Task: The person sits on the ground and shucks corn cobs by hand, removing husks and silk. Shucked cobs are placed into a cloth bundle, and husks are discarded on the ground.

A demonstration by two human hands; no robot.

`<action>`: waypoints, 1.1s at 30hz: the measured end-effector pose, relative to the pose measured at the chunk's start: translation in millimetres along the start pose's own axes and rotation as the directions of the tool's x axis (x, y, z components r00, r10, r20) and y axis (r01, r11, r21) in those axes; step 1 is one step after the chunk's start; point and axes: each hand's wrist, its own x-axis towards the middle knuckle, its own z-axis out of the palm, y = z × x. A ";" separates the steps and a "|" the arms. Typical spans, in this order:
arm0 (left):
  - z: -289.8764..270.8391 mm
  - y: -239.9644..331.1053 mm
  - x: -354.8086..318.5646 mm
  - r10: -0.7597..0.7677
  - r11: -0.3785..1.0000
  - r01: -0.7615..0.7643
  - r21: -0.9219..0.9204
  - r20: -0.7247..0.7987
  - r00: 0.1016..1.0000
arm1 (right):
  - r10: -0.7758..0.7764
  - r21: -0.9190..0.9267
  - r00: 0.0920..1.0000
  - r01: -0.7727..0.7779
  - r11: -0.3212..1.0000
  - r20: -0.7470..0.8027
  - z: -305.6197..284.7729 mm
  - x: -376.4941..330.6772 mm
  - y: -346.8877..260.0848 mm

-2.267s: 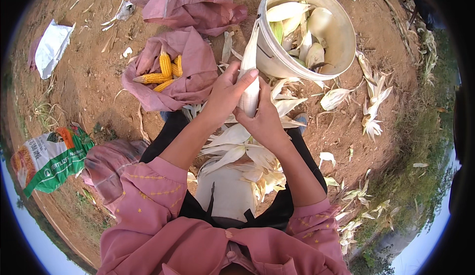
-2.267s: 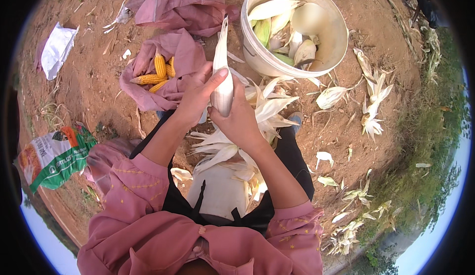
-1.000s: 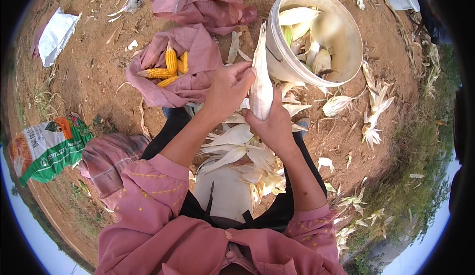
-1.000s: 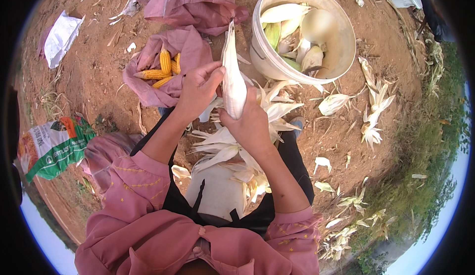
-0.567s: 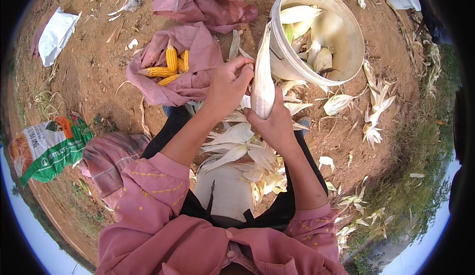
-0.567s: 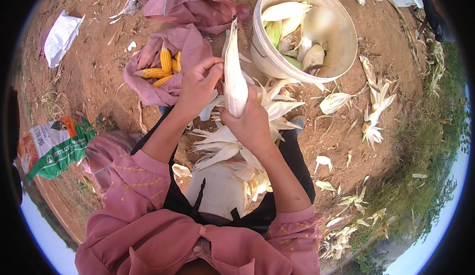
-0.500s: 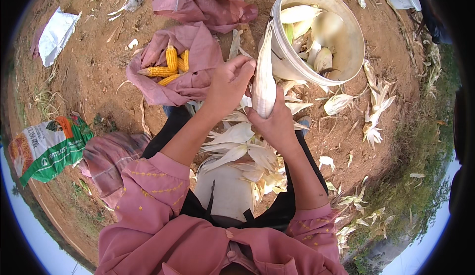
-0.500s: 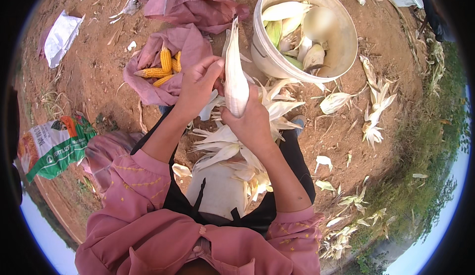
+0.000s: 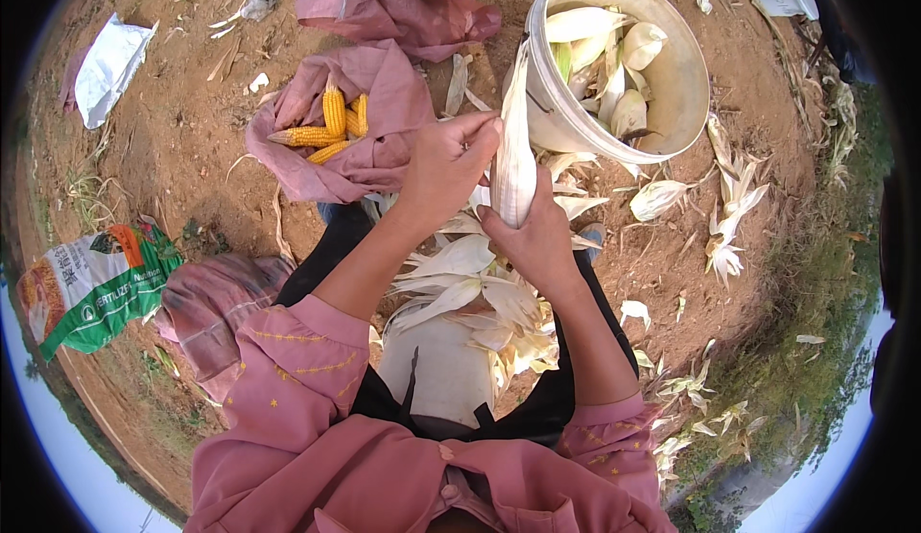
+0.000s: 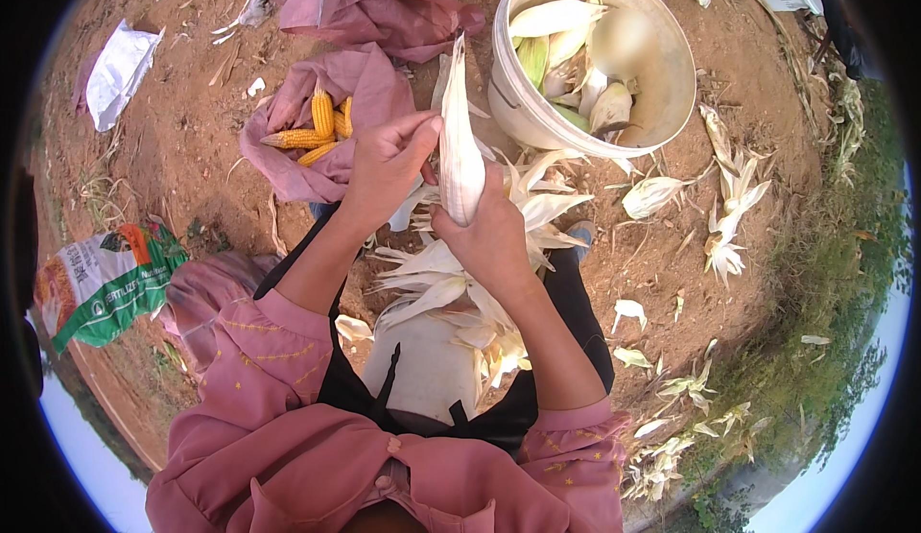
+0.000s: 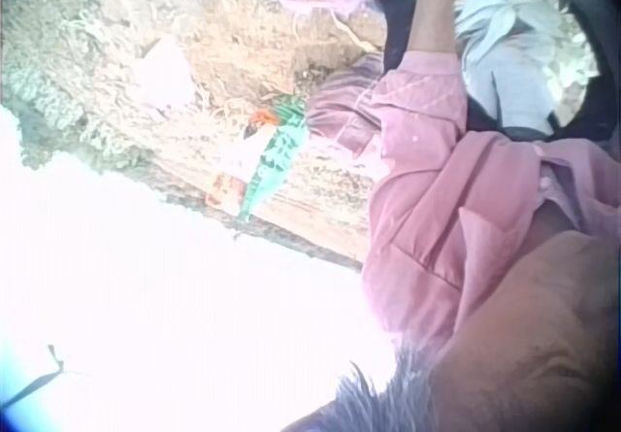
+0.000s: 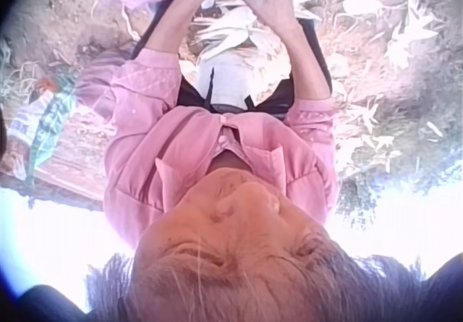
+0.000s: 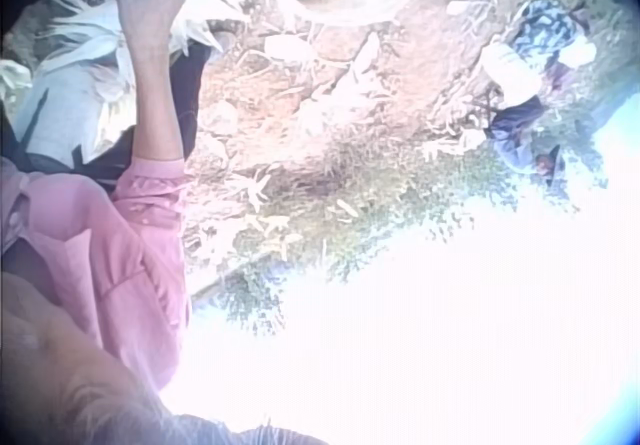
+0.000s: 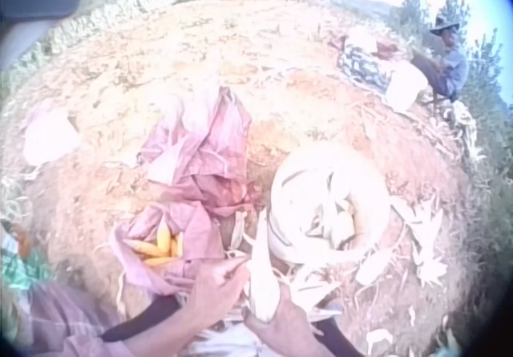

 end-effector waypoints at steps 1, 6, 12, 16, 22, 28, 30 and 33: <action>0.1 0.0 0.2 0.000 1.000 0.001 0.022 -0.006 1.000 | 0.010 -0.009 1.000 -0.010 1.000 0.006 -0.6 -0.4 -0.9; -3.2 -1.9 0.3 0.002 0.996 0.004 0.089 -0.063 0.998 | 0.036 -0.005 0.999 -0.036 0.999 0.040 0.4 -0.4 -1.5; -7.5 3.2 3.9 -0.153 0.982 0.151 -0.117 -0.011 0.988 | 0.095 0.254 0.987 -0.125 0.959 0.128 -1.1 2.0 12.3; -9.0 -1.2 5.5 -0.259 0.920 0.247 -0.303 0.003 0.966 | 0.107 0.472 0.966 -0.211 0.856 0.237 -5.1 2.8 10.8; -3.1 0.3 3.0 -0.186 0.948 0.173 -0.265 -0.022 0.982 | 0.093 0.481 0.958 -0.219 0.849 0.273 -3.4 2.2 9.0; -9.8 -4.0 6.0 -0.202 0.946 0.206 -0.250 0.040 0.979 | 0.119 0.412 0.938 -0.253 0.875 0.325 -8.9 1.7 4.8; -10.5 -4.7 6.0 -0.201 0.944 0.207 -0.259 0.049 0.978 | 0.121 0.395 0.936 -0.253 0.883 0.329 -10.4 2.4 5.2; -11.8 -7.5 6.9 -0.275 0.891 0.269 -0.366 0.035 0.961 | 0.079 0.366 0.930 -0.218 0.904 0.360 -15.2 4.8 -0.2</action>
